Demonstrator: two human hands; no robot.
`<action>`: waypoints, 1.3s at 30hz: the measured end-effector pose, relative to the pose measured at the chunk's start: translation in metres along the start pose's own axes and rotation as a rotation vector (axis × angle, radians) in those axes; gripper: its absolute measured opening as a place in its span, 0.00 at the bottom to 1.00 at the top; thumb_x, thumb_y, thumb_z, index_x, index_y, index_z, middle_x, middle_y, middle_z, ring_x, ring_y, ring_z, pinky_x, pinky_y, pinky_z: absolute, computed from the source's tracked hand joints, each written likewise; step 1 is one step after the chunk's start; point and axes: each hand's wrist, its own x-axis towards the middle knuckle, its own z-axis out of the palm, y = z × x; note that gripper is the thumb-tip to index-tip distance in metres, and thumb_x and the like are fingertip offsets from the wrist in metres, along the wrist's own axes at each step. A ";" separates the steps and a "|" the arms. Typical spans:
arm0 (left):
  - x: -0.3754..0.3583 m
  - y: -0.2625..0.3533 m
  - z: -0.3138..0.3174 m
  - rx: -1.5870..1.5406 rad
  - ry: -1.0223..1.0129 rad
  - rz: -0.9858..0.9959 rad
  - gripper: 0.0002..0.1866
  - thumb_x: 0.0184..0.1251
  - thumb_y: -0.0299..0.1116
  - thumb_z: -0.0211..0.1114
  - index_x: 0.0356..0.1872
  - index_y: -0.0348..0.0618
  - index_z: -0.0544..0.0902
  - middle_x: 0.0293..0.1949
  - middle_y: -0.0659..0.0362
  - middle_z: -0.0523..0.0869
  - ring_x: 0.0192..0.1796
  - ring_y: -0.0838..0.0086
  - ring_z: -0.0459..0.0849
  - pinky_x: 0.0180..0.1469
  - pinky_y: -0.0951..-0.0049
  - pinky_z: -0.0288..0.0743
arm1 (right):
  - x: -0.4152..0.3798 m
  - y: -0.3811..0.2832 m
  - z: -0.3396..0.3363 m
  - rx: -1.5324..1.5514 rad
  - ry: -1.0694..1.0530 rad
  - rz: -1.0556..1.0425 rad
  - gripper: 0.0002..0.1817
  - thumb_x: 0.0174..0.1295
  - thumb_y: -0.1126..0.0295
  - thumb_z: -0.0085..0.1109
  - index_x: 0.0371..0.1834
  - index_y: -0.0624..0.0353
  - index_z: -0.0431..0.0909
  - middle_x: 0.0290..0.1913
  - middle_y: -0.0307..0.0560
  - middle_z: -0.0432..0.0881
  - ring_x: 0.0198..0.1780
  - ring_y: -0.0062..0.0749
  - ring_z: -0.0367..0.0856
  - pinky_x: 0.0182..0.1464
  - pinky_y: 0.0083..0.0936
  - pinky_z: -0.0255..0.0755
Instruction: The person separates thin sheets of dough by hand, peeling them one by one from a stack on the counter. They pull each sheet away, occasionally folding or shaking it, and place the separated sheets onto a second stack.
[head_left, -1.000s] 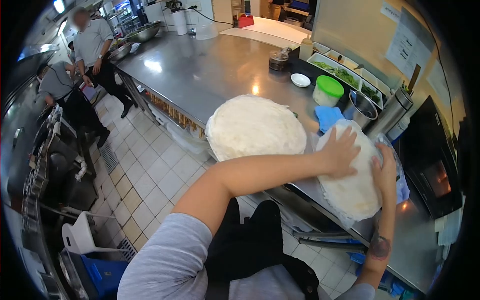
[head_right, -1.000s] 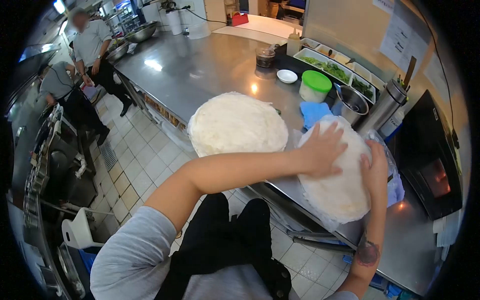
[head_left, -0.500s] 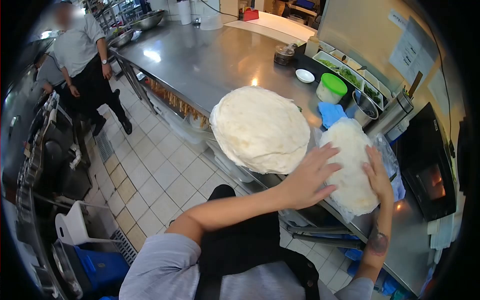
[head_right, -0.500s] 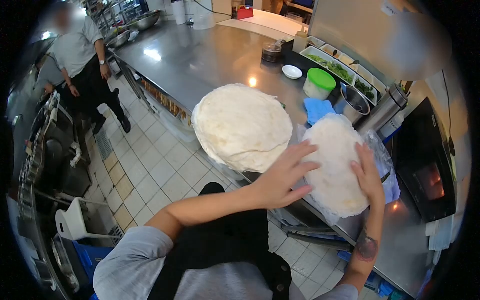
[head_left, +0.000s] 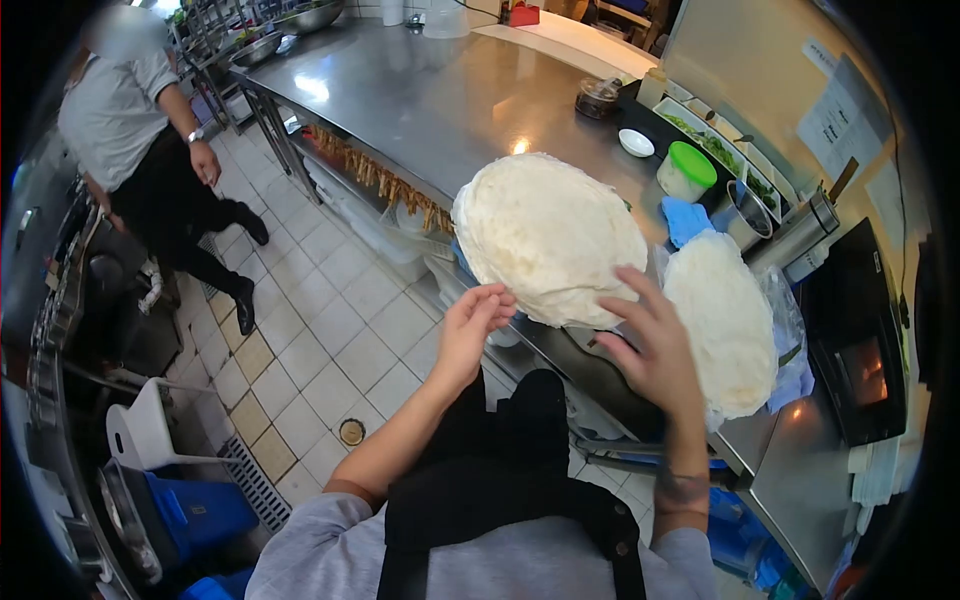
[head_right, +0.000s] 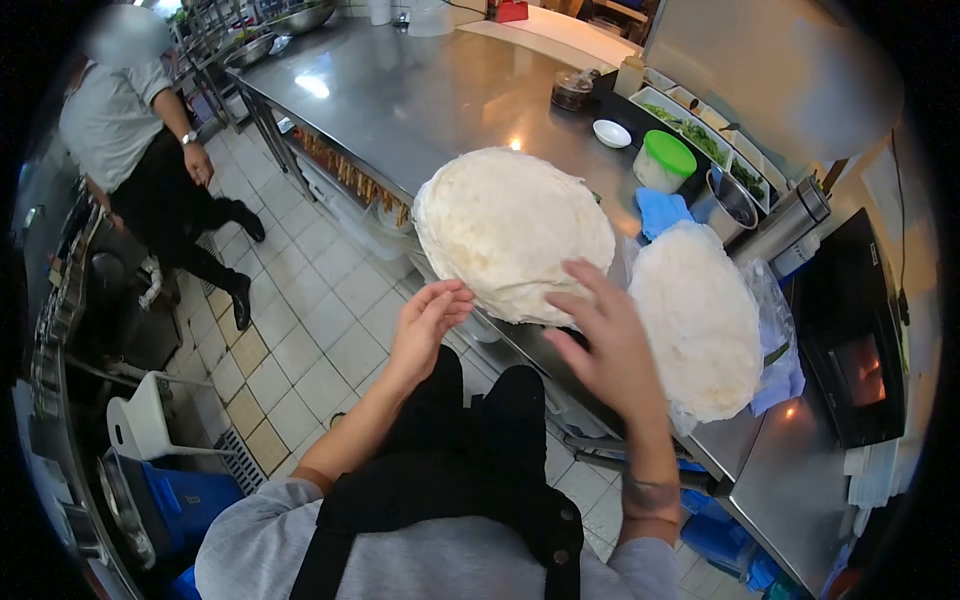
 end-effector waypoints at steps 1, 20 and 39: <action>0.004 0.000 0.000 -0.079 0.000 -0.066 0.10 0.72 0.33 0.56 0.47 0.39 0.76 0.43 0.56 0.84 0.45 0.73 0.82 0.50 0.74 0.75 | 0.009 0.000 0.016 0.022 -0.004 -0.013 0.21 0.50 0.70 0.69 0.49 0.56 0.80 0.64 0.51 0.72 0.68 0.48 0.67 0.66 0.39 0.62; 0.037 0.022 0.013 -0.192 -0.159 0.004 0.05 0.71 0.32 0.60 0.40 0.44 0.75 0.35 0.63 0.80 0.39 0.80 0.80 0.44 0.76 0.77 | 0.052 -0.002 0.077 0.081 0.186 0.040 0.19 0.47 0.57 0.72 0.39 0.55 0.81 0.45 0.45 0.84 0.50 0.39 0.81 0.53 0.40 0.66; 0.040 0.030 0.028 -0.157 -0.147 0.006 0.04 0.70 0.31 0.60 0.37 0.43 0.77 0.36 0.62 0.81 0.39 0.78 0.81 0.41 0.74 0.80 | 0.067 0.010 0.084 0.468 0.211 0.161 0.06 0.56 0.74 0.63 0.32 0.65 0.83 0.30 0.49 0.85 0.32 0.32 0.84 0.38 0.25 0.74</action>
